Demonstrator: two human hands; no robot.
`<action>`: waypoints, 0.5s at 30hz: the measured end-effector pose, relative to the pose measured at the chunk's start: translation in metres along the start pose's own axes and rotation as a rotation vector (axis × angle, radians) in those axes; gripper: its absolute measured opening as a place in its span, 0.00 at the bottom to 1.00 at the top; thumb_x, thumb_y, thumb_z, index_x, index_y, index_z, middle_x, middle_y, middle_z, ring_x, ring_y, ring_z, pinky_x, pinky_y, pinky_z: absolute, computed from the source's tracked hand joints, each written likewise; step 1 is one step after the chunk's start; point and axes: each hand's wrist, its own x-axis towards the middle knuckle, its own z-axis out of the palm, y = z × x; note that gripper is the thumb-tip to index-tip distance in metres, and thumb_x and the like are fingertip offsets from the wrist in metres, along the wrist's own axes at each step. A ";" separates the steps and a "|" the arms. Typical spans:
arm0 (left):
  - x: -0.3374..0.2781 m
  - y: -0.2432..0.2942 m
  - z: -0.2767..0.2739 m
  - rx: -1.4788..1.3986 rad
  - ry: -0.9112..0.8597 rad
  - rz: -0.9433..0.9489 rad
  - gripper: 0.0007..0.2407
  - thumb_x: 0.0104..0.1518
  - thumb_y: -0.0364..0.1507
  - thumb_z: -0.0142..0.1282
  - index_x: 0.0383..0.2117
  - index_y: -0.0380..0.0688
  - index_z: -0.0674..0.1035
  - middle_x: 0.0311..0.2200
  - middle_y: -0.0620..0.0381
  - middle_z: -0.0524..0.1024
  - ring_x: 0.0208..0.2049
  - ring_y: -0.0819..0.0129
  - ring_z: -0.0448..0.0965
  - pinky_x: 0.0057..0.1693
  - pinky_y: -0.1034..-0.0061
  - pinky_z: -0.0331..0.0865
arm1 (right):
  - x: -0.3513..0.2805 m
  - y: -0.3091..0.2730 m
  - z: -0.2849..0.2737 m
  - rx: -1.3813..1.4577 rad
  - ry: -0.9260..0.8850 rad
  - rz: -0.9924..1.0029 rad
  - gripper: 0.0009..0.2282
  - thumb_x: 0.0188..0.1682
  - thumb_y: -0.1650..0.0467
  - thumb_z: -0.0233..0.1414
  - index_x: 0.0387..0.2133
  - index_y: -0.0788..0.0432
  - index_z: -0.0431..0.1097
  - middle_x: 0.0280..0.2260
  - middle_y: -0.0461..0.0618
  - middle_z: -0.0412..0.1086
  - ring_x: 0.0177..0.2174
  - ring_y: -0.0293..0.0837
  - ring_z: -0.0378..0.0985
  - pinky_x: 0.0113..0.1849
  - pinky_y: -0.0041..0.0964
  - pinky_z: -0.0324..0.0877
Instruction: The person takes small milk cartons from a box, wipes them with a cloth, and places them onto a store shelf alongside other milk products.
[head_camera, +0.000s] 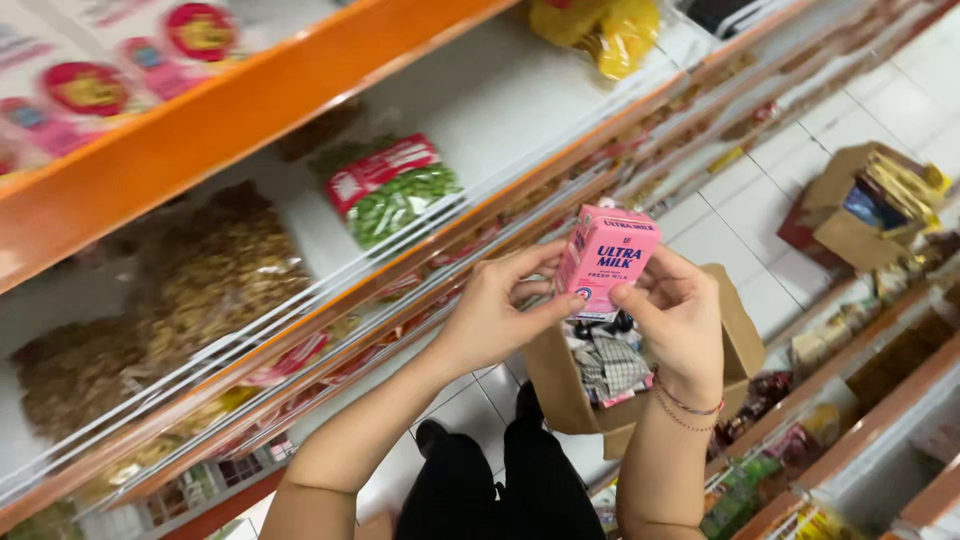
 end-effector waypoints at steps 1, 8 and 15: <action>-0.008 0.014 -0.012 0.025 0.022 0.017 0.24 0.56 0.25 0.65 0.60 0.33 0.73 0.50 0.47 0.80 0.50 0.67 0.82 0.59 0.70 0.78 | 0.005 -0.006 0.015 -0.017 -0.027 -0.010 0.23 0.48 0.79 0.59 0.58 0.73 0.65 0.51 0.56 0.74 0.49 0.43 0.77 0.52 0.36 0.73; -0.079 0.093 -0.081 0.115 0.204 0.137 0.24 0.58 0.25 0.64 0.62 0.33 0.71 0.52 0.48 0.79 0.52 0.67 0.81 0.62 0.69 0.77 | 0.032 -0.031 0.122 -0.024 -0.288 -0.085 0.23 0.49 0.80 0.60 0.58 0.73 0.66 0.50 0.56 0.74 0.48 0.41 0.78 0.49 0.36 0.76; -0.154 0.140 -0.129 0.230 0.404 0.248 0.25 0.59 0.24 0.64 0.63 0.33 0.70 0.52 0.50 0.76 0.55 0.66 0.79 0.63 0.69 0.78 | 0.039 -0.042 0.226 0.051 -0.518 -0.099 0.23 0.48 0.81 0.59 0.58 0.74 0.66 0.49 0.58 0.74 0.47 0.43 0.79 0.48 0.37 0.77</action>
